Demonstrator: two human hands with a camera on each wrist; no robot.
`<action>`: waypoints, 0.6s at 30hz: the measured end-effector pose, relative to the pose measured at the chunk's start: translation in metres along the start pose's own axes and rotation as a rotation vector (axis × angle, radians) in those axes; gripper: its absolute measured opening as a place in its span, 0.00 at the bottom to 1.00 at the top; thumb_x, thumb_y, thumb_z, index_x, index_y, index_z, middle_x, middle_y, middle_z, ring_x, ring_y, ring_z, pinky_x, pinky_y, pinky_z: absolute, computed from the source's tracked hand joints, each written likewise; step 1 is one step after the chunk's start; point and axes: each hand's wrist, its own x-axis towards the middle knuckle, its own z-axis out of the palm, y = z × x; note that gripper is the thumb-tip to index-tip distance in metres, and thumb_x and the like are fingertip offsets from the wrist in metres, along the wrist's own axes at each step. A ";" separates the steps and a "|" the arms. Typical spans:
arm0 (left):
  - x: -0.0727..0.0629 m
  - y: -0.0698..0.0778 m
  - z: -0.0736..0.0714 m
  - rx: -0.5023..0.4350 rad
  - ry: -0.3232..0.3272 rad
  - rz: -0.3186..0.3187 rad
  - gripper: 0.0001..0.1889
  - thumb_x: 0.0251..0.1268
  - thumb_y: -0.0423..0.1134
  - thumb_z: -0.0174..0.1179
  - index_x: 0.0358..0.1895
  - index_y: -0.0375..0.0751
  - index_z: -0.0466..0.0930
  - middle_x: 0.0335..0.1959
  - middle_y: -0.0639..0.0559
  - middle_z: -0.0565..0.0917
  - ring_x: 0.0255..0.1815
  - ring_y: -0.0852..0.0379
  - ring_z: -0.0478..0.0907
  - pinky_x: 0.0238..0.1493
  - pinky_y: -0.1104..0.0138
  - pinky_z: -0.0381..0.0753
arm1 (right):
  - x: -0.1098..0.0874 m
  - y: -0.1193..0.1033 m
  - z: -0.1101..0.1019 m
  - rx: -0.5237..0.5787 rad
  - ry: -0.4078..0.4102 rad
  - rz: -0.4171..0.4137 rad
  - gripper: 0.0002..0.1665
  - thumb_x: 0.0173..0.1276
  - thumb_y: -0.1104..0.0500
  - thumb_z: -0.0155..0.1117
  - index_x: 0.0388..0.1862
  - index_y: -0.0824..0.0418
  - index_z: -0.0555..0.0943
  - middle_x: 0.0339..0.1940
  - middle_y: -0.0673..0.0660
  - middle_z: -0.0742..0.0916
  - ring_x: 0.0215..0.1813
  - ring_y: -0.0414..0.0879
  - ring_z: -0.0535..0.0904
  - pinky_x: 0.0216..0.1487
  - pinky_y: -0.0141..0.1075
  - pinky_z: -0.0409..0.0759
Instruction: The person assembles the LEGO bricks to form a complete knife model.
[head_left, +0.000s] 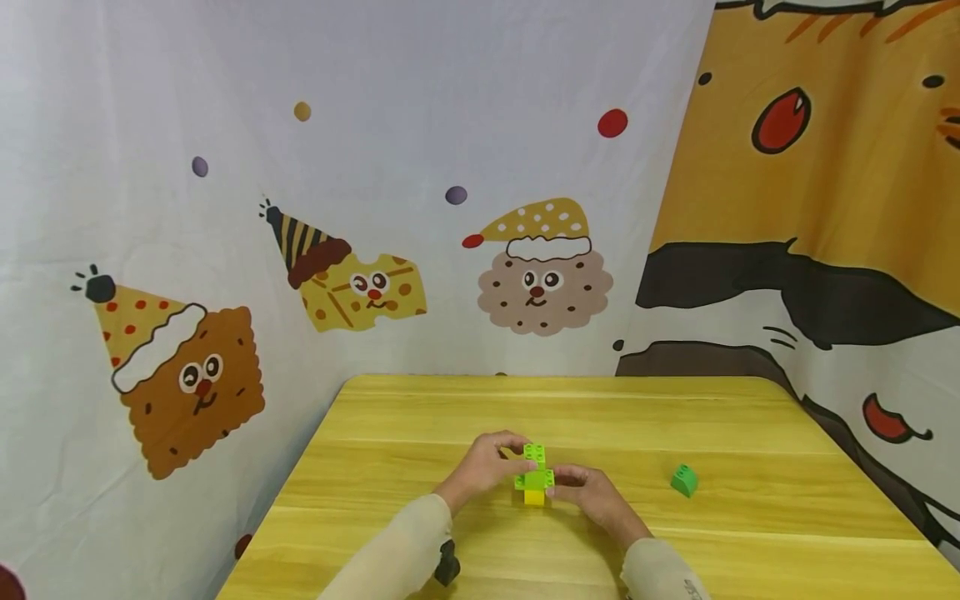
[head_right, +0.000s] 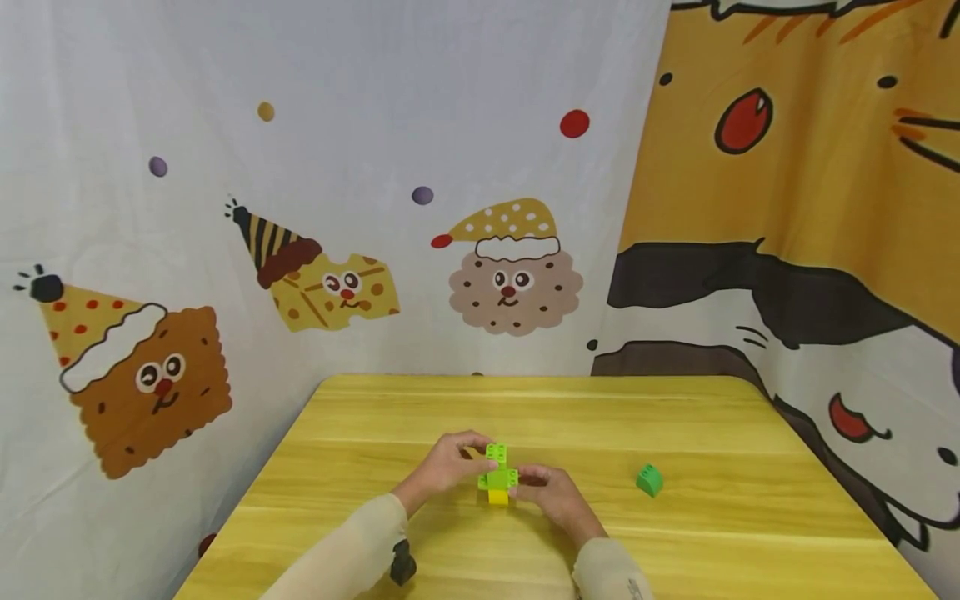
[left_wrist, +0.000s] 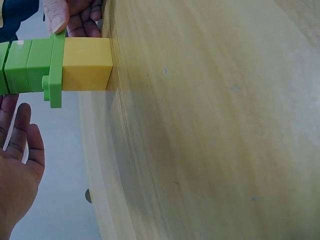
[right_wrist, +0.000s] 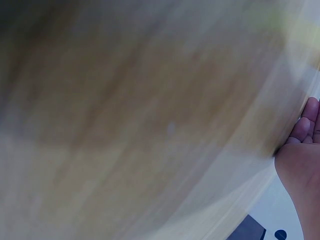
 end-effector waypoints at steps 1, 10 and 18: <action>0.000 0.000 0.000 0.001 0.000 0.003 0.13 0.63 0.50 0.68 0.48 0.53 0.87 0.42 0.61 0.81 0.49 0.48 0.75 0.45 0.63 0.75 | 0.000 0.000 0.000 -0.002 -0.001 0.000 0.30 0.60 0.52 0.76 0.57 0.66 0.82 0.53 0.59 0.85 0.55 0.54 0.80 0.57 0.53 0.76; 0.001 0.000 0.000 0.021 -0.003 0.038 0.12 0.62 0.49 0.69 0.47 0.52 0.87 0.43 0.61 0.81 0.52 0.41 0.76 0.43 0.65 0.76 | 0.001 0.001 -0.001 -0.022 -0.023 0.013 0.33 0.60 0.48 0.76 0.58 0.65 0.81 0.54 0.60 0.85 0.56 0.55 0.79 0.57 0.53 0.76; 0.002 -0.001 0.000 0.026 -0.005 0.050 0.12 0.62 0.50 0.69 0.46 0.53 0.87 0.43 0.62 0.82 0.52 0.42 0.76 0.43 0.65 0.76 | 0.003 0.000 -0.002 -0.024 -0.025 0.014 0.32 0.60 0.48 0.76 0.58 0.65 0.82 0.53 0.59 0.85 0.56 0.55 0.80 0.57 0.52 0.77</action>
